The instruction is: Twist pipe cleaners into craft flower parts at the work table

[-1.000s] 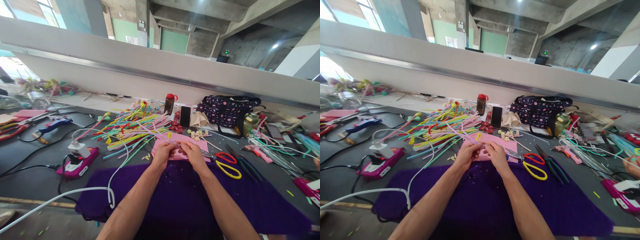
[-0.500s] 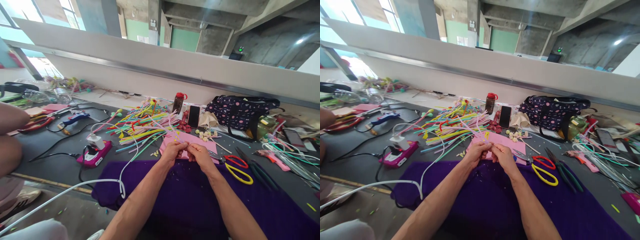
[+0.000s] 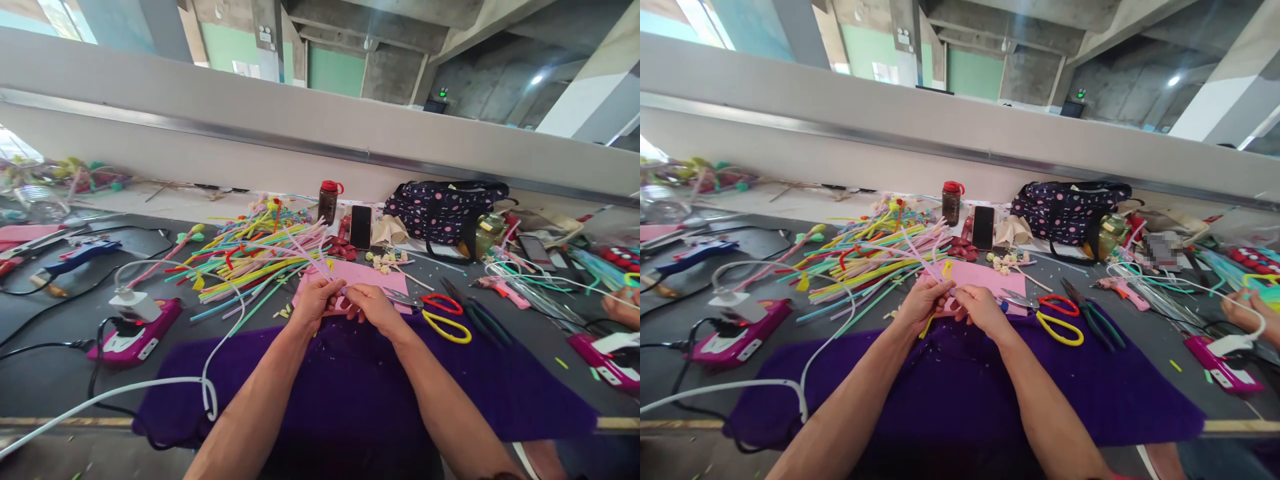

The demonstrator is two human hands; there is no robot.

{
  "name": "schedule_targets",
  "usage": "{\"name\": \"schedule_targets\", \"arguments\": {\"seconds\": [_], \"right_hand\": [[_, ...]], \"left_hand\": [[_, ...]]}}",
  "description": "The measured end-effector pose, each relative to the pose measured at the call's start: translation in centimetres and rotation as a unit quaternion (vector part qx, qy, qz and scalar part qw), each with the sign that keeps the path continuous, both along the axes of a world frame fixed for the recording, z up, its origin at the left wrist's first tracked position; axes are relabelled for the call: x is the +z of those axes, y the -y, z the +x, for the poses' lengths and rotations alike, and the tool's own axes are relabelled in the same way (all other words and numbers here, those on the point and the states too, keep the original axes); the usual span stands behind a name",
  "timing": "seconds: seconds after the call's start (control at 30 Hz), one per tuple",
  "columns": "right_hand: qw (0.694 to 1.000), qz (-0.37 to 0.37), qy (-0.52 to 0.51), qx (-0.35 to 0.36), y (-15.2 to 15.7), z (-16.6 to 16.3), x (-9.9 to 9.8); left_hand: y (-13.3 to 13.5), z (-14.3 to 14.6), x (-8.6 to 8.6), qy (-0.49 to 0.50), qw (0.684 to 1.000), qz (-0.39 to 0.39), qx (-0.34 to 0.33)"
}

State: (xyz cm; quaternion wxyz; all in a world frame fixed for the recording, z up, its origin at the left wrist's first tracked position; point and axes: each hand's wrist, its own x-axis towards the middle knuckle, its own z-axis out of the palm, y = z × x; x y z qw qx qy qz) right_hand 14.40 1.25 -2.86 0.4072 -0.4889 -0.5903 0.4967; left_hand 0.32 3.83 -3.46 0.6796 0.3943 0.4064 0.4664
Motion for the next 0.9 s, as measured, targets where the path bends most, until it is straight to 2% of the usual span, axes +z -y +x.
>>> {"name": "schedule_targets", "arguments": {"seconds": [0.13, 0.27, 0.37, 0.47, 0.57, 0.7, 0.8, 0.9], "right_hand": [[0.997, 0.044, 0.066, -0.011, 0.0, -0.1, -0.3], [0.990, 0.069, 0.120, 0.004, 0.1, 1.1, 0.5], [0.986, 0.057, 0.154, -0.003, -0.2, 2.7, 1.0], [0.985, 0.039, 0.164, -0.021, -0.6, 4.6, 1.3], [0.984, 0.029, 0.171, -0.031, -1.0, 6.3, 1.5], [0.970, 0.058, 0.233, -0.043, -1.4, 7.8, 1.3], [0.955, 0.081, 0.281, -0.049, -1.5, 8.2, 1.1], [0.943, 0.094, 0.313, -0.059, -1.6, 8.1, 1.0]], "left_hand": [[0.2, 0.3, 0.0, -0.007, 1.000, 0.005, -0.009], [-0.2, -0.4, 0.3, 0.064, 0.998, -0.022, -0.003], [-1.1, -1.8, 0.8, 0.155, 0.985, -0.022, 0.075], [-1.9, -3.3, 1.1, 0.202, 0.966, -0.029, 0.161], [-2.4, -4.4, 1.1, 0.226, 0.955, -0.028, 0.191], [-2.8, -4.9, 0.9, 0.251, 0.935, -0.019, 0.251], [-2.8, -5.1, 1.0, 0.231, 0.927, 0.022, 0.294], [-2.3, -5.1, 1.5, 0.110, 0.909, 0.121, 0.384]]}}
